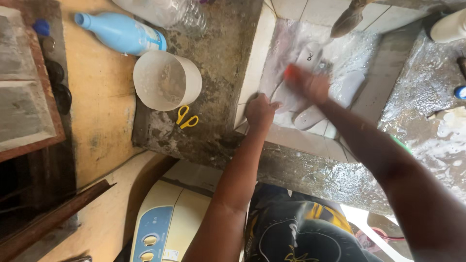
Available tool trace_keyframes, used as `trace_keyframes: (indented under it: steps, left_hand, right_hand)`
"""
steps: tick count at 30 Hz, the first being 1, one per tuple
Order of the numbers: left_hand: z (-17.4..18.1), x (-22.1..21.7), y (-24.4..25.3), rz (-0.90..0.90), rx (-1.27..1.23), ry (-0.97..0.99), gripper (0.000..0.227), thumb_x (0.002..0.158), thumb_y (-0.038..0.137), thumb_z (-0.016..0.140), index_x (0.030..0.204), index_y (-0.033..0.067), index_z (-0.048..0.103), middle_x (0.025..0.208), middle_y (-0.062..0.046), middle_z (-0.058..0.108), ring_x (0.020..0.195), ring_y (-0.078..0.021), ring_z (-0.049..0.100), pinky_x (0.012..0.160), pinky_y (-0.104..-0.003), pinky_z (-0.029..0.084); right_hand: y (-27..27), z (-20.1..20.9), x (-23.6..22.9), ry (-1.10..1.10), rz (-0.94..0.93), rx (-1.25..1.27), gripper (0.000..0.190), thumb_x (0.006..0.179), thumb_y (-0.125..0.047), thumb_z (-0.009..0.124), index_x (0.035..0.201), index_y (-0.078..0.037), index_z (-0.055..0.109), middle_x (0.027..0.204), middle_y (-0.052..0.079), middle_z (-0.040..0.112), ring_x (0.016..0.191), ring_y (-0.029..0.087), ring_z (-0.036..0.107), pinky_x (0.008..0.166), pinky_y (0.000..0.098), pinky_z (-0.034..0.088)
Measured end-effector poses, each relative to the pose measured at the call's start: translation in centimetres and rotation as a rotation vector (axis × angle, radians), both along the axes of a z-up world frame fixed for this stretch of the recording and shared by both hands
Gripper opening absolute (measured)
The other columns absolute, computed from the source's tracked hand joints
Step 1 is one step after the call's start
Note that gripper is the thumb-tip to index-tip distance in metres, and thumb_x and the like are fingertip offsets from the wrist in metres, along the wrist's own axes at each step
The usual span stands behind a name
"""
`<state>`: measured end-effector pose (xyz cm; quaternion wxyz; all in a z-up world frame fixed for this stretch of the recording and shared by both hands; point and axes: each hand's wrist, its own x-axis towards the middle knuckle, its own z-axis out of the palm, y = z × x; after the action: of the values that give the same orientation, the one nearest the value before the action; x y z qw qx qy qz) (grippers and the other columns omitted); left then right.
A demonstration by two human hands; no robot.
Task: The person cleans shoe insoles by scrubbing them with a brush and soap in a sink and on a concrete surface, then rinsing them under running water.
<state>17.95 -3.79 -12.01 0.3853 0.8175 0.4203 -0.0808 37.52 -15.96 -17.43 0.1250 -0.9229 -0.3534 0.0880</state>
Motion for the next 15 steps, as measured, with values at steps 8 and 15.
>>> trace_keyframes:
  steps: [8, 15]
  left_hand:
    - [0.0, 0.6, 0.2, -0.038, 0.117, -0.018, 0.040, 0.072, 0.040, 0.086, 0.084, 0.0056, 0.069, 0.085, -0.015, 0.072, 0.081, -0.0368, 0.069, 0.073, -0.049, 0.052]
    - [-1.4, -1.0, -0.8, -0.016, 0.116, 0.035, 0.051, 0.068, 0.050, 0.088, 0.081, 0.0048, 0.069, 0.083, -0.016, 0.071, 0.081, -0.0377, 0.067, 0.073, -0.051, 0.051]
  right_hand:
    - [-1.7, -0.5, -10.6, 0.053, 0.143, 0.100, 0.059, 0.093, -0.061, 0.072, 0.119, -0.010, 0.061, 0.077, 0.020, 0.071, 0.063, 0.034, 0.069, 0.057, 0.0444, 0.055]
    - [1.0, -2.2, 1.4, -0.017, -0.253, 0.113, 0.060, 0.094, -0.064, 0.074, 0.106, -0.006, 0.064, 0.075, 0.020, 0.070, 0.064, 0.033, 0.069, 0.059, 0.0451, 0.056]
